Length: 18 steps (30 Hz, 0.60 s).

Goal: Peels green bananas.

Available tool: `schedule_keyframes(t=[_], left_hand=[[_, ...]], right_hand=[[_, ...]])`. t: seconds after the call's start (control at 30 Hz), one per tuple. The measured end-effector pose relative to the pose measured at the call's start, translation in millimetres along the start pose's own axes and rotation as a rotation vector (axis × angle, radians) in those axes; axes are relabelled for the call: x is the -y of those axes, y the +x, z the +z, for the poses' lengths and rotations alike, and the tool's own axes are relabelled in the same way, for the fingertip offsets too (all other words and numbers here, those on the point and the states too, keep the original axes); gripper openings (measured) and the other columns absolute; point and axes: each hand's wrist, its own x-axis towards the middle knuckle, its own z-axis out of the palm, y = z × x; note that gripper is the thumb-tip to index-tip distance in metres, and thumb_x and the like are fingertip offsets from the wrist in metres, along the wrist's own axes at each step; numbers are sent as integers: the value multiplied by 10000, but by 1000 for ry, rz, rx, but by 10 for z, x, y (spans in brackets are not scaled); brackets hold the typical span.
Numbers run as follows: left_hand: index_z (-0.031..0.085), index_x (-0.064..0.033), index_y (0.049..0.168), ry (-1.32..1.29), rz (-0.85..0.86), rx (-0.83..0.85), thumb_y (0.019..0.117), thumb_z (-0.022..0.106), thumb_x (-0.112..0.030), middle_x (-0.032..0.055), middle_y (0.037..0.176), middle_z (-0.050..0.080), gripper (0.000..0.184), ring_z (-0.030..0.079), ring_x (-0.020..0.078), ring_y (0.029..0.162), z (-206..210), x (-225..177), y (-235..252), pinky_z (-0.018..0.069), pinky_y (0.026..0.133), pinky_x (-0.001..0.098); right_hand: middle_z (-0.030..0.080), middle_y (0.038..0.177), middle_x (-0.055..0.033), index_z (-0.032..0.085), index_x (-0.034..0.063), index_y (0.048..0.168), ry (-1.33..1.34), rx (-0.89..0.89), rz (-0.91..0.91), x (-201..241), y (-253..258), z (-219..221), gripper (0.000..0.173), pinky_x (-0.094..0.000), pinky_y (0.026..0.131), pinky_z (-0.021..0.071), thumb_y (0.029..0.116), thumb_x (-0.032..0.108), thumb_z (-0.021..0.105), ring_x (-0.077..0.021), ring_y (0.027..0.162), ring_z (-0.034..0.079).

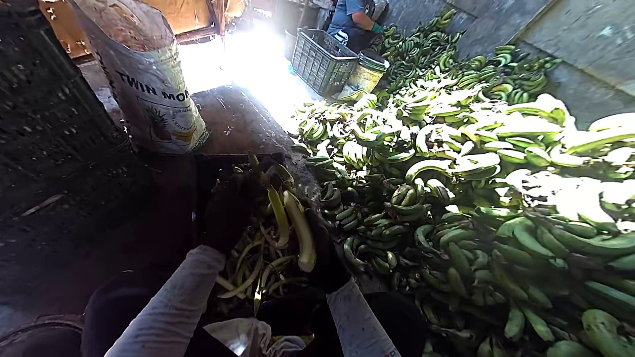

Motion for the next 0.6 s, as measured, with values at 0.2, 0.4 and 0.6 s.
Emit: schedule_keyframes(t=[0.2, 0.4, 0.6], left_hand=[[663, -166, 1203, -210, 223, 462, 1007, 616, -415, 7, 988, 676, 320, 642, 121, 816, -82, -196, -313, 565, 733, 384], [642, -202, 1335, 3, 264, 467, 996, 609, -486, 98, 1183, 681, 443, 667, 269, 1063, 143, -106, -347, 542, 912, 541], [603, -210, 1288, -180, 125, 88, 1005, 650, -395, 44, 1045, 679, 341, 666, 187, 803, -132, 117, -25, 587, 686, 447]], right_hand=[[657, 967, -56, 531, -18, 1292, -303, -42, -330, 122, 162, -359, 700, -268, 691, 590, 893, 530, 708, -83, 778, 648], [662, 876, -77, 561, 20, 1227, -3, -6, -127, 9, 214, -220, 429, -313, 652, 591, 1095, 366, 344, -136, 717, 656], [668, 849, -95, 552, 3, 1220, -9, 54, -12, -87, 25, -57, 439, -289, 551, 580, 1109, 340, 293, -148, 641, 651]])
